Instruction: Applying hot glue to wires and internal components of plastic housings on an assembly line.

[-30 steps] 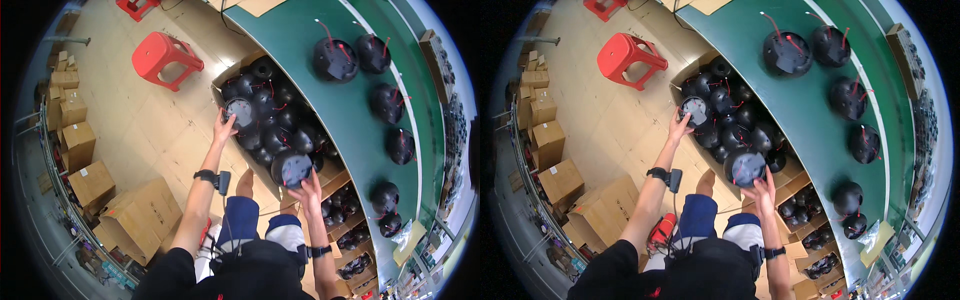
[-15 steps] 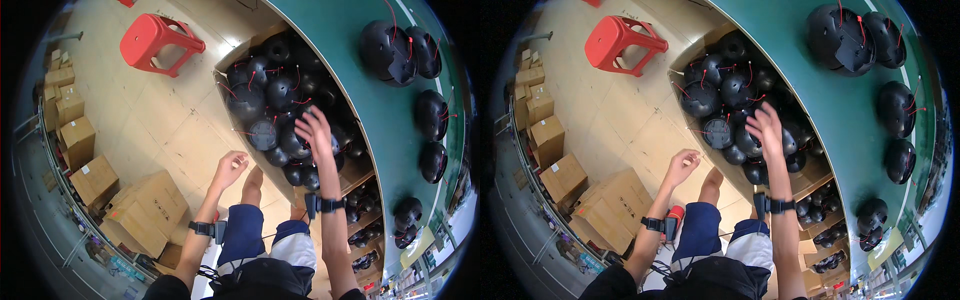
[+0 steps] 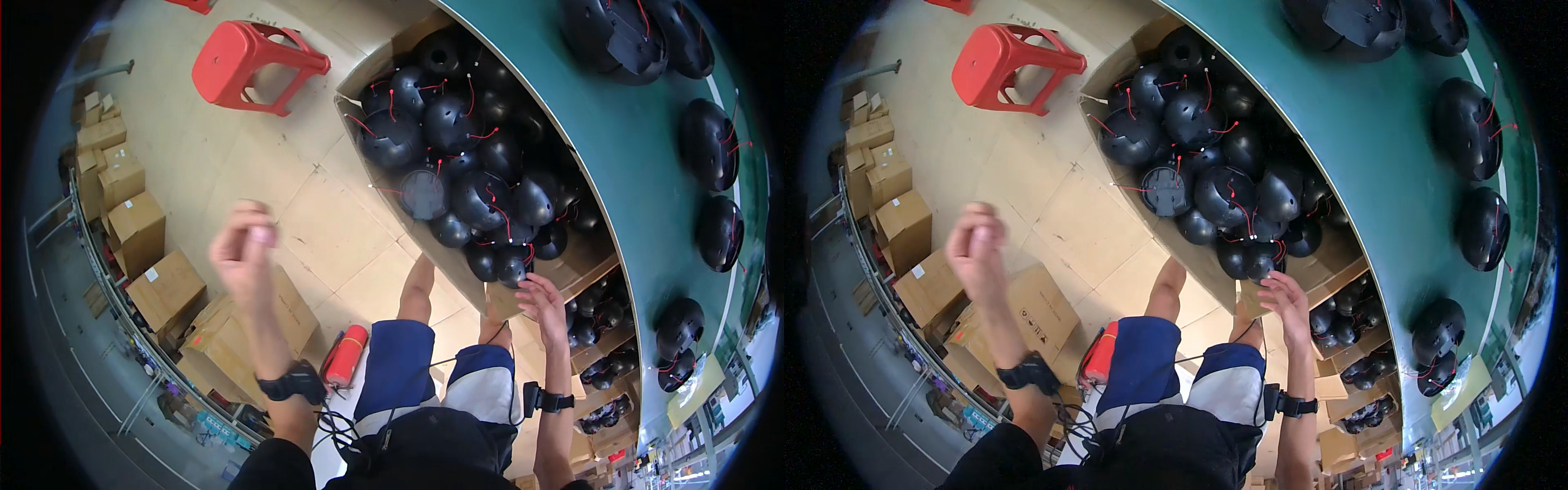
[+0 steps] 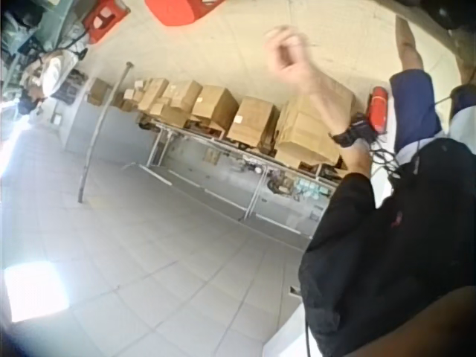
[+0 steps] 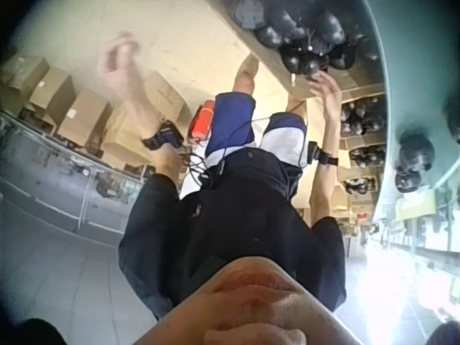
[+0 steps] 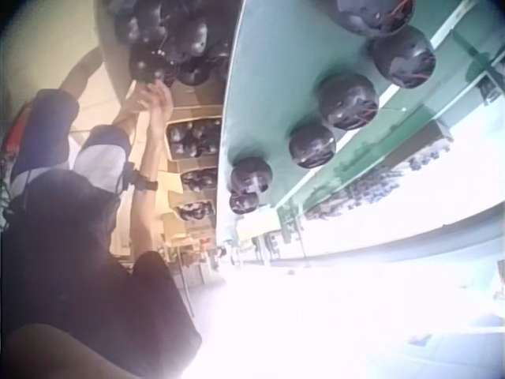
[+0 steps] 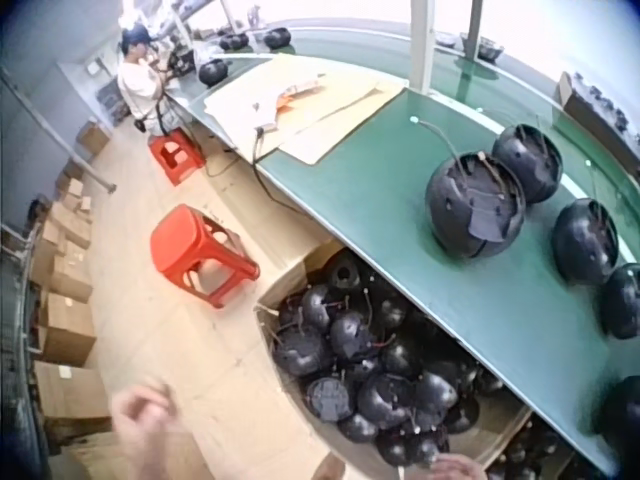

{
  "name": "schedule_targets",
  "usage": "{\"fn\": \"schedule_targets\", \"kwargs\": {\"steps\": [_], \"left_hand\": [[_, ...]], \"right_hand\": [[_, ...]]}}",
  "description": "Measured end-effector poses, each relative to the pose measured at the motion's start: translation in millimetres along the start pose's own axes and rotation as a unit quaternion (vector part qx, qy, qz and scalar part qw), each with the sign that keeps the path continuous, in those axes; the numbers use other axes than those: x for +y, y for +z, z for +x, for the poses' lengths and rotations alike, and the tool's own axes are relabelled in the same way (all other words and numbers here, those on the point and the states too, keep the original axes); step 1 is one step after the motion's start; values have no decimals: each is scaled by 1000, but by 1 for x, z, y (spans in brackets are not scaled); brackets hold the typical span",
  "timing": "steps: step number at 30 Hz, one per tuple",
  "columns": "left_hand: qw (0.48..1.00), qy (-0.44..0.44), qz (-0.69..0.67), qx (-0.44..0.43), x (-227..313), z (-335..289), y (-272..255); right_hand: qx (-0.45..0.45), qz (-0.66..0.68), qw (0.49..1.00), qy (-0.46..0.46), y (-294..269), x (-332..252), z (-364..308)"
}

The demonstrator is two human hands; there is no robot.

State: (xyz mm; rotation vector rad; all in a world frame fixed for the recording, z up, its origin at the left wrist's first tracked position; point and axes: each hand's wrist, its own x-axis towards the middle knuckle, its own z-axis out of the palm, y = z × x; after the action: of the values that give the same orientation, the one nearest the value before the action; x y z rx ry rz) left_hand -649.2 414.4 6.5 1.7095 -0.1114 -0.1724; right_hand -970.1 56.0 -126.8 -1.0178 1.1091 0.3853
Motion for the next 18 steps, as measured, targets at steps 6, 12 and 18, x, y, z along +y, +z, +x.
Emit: {"fn": "schedule_targets", "kwargs": {"steps": [6,12,18], "left_hand": [[865,-75,495,28,-102,-20,-115],[611,-442,633,-175,-224,-146,-202],[768,-211,540,-272,-142,-105,-4]], "right_hand": [[0,5,1000,-16,-10,3,-24],[33,-74,995,-65,-49,5,-77],[157,25,984,-75,-154,40,-169]]}}
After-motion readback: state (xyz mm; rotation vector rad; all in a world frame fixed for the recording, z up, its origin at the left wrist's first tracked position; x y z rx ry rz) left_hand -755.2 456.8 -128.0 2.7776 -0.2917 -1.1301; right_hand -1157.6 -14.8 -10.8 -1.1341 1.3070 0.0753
